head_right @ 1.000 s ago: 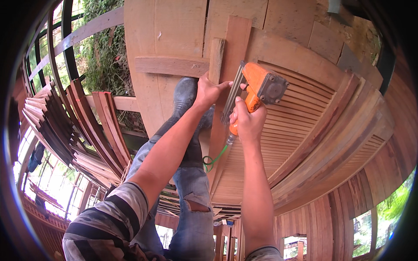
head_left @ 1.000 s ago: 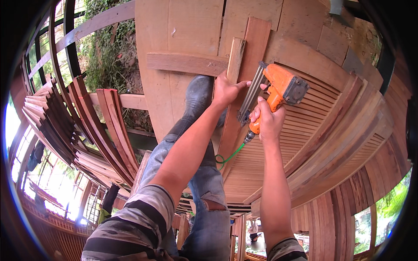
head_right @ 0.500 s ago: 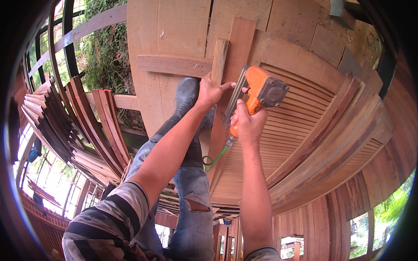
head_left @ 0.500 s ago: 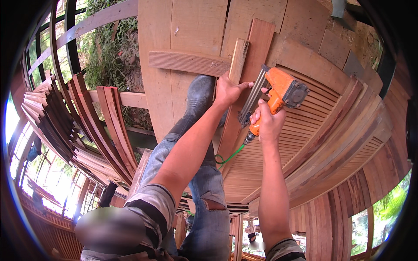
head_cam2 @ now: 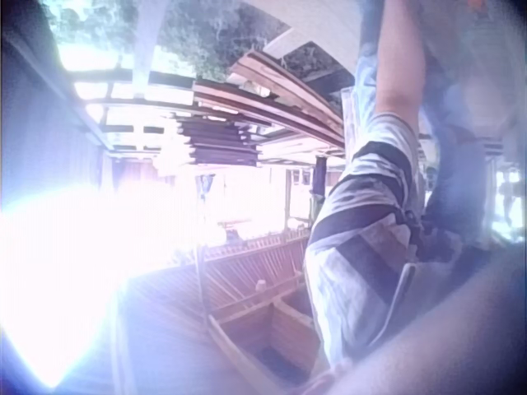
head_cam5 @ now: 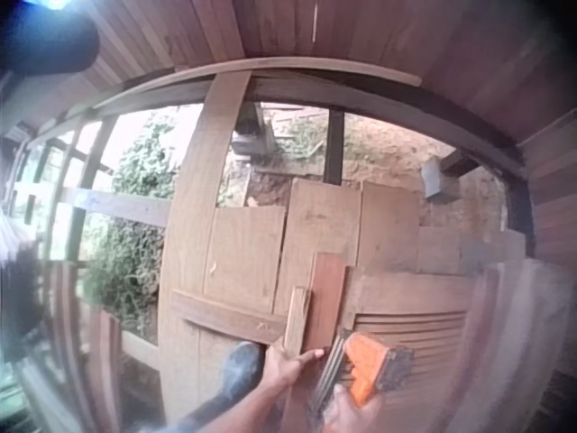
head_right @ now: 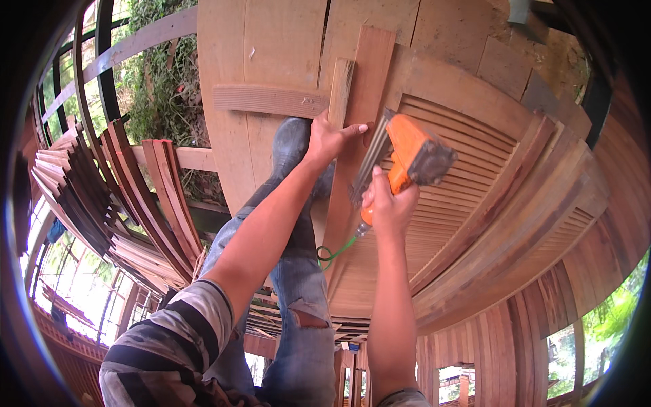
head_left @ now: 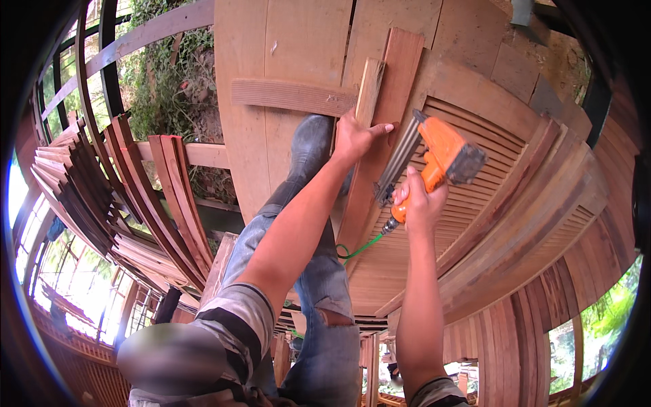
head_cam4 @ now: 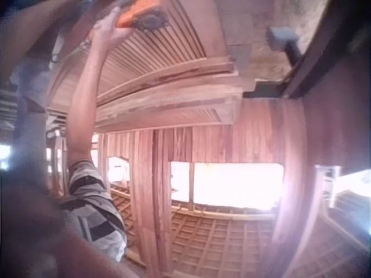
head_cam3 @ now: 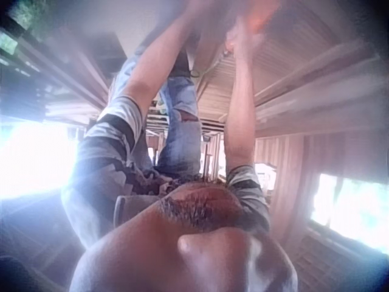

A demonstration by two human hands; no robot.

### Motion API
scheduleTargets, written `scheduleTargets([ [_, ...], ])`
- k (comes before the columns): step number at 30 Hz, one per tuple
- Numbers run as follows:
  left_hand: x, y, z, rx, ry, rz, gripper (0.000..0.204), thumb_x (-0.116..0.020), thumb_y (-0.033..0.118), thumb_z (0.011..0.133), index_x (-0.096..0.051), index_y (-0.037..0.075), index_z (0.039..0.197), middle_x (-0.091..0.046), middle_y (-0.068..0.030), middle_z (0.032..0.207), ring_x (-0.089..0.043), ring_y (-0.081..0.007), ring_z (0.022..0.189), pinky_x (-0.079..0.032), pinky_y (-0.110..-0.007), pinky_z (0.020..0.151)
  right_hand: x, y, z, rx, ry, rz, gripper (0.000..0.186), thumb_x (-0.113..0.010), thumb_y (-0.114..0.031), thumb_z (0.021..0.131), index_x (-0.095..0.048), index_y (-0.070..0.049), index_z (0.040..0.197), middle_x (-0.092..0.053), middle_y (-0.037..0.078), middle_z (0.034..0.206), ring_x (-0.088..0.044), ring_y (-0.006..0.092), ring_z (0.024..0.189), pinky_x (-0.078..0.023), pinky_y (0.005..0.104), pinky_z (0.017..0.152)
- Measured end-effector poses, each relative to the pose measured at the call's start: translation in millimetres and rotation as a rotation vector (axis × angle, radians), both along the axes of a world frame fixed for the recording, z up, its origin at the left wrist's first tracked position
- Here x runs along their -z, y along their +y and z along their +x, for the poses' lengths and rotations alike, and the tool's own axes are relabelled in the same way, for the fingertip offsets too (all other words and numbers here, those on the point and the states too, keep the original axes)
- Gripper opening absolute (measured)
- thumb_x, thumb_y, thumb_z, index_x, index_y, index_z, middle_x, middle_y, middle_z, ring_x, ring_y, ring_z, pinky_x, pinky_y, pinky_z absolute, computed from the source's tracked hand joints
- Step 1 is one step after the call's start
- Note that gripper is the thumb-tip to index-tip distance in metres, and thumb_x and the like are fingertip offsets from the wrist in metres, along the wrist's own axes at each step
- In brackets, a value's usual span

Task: The person applies glue to a wooden slatted panel, positions it against a wooden structure, and secures it using a nail gun. The task involves handling wooden panels and tools in a construction setting.

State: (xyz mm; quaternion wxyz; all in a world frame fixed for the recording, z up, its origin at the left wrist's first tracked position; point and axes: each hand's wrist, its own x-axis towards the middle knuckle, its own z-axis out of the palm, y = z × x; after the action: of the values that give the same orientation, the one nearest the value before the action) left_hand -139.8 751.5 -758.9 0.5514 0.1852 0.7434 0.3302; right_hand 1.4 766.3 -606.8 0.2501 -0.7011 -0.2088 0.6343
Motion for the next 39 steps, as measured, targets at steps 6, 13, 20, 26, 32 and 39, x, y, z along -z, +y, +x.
scheduleTargets([
  [6,-7,-13,-4,0.022,-0.065,-0.026,0.058,-0.094,0.026,0.082,-0.068,-0.003,0.126,-0.077,-0.0135,0.113,-0.072,-0.0178,0.101,-0.059,-0.036,0.091,-64,-84,53,-0.010,-0.127,-0.128,0.013,-0.067,-0.003,0.099,-0.055,0.002,0.097,-0.054,0.004,0.061,-0.051,0.0125,0.047,-0.044,0.0307,0.046],
  [13,-11,-117,6,0.013,-0.232,-0.038,0.059,-0.091,0.024,0.086,-0.065,-0.002,0.131,-0.075,-0.0094,0.115,-0.069,-0.0162,0.104,-0.057,-0.034,0.093,-122,-234,116,-0.054,-0.259,-0.310,0.013,-0.066,-0.004,0.100,-0.055,0.002,0.099,-0.052,0.003,0.059,-0.052,0.0134,0.046,-0.045,0.0316,0.046],
  [20,-8,-231,29,0.087,-0.251,-0.083,0.052,-0.088,0.025,0.090,-0.065,0.002,0.130,-0.073,-0.0054,0.114,-0.067,-0.0125,0.103,-0.056,-0.033,0.089,-117,-337,139,-0.005,-0.196,-0.296,0.014,-0.066,-0.006,0.101,-0.055,0.003,0.102,-0.053,0.003,0.060,-0.052,0.0128,0.047,-0.045,0.0310,0.046],
  [26,-5,-358,64,0.015,-0.394,-0.122,0.055,-0.090,0.030,0.090,-0.065,0.003,0.132,-0.073,-0.0046,0.116,-0.066,-0.0130,0.105,-0.055,-0.034,0.092,-149,-413,148,0.021,-0.213,-0.273,0.017,-0.066,-0.007,0.102,-0.054,0.004,0.110,-0.053,0.003,0.062,-0.051,0.0121,0.047,-0.045,0.0320,0.047],
  [32,-1,-425,91,0.008,-0.440,-0.223,0.062,-0.092,0.032,0.087,-0.064,0.000,0.133,-0.073,-0.0071,0.118,-0.067,-0.0151,0.107,-0.056,-0.035,0.094,-157,-493,170,0.091,-0.197,-0.264,0.020,-0.062,-0.002,0.102,-0.053,0.002,0.119,-0.052,0.003,0.064,-0.051,0.0128,0.049,-0.046,0.0317,0.048],
  [39,-12,-456,112,-0.018,-0.395,-0.155,0.054,-0.092,0.025,0.088,-0.066,0.000,0.128,-0.075,-0.0092,0.116,-0.071,-0.0166,0.106,-0.059,-0.035,0.094,-145,-548,180,0.057,-0.161,-0.221,0.026,-0.062,-0.005,0.103,-0.051,0.004,0.126,-0.055,0.004,0.068,-0.054,0.0133,0.055,-0.048,0.0310,0.053],
])
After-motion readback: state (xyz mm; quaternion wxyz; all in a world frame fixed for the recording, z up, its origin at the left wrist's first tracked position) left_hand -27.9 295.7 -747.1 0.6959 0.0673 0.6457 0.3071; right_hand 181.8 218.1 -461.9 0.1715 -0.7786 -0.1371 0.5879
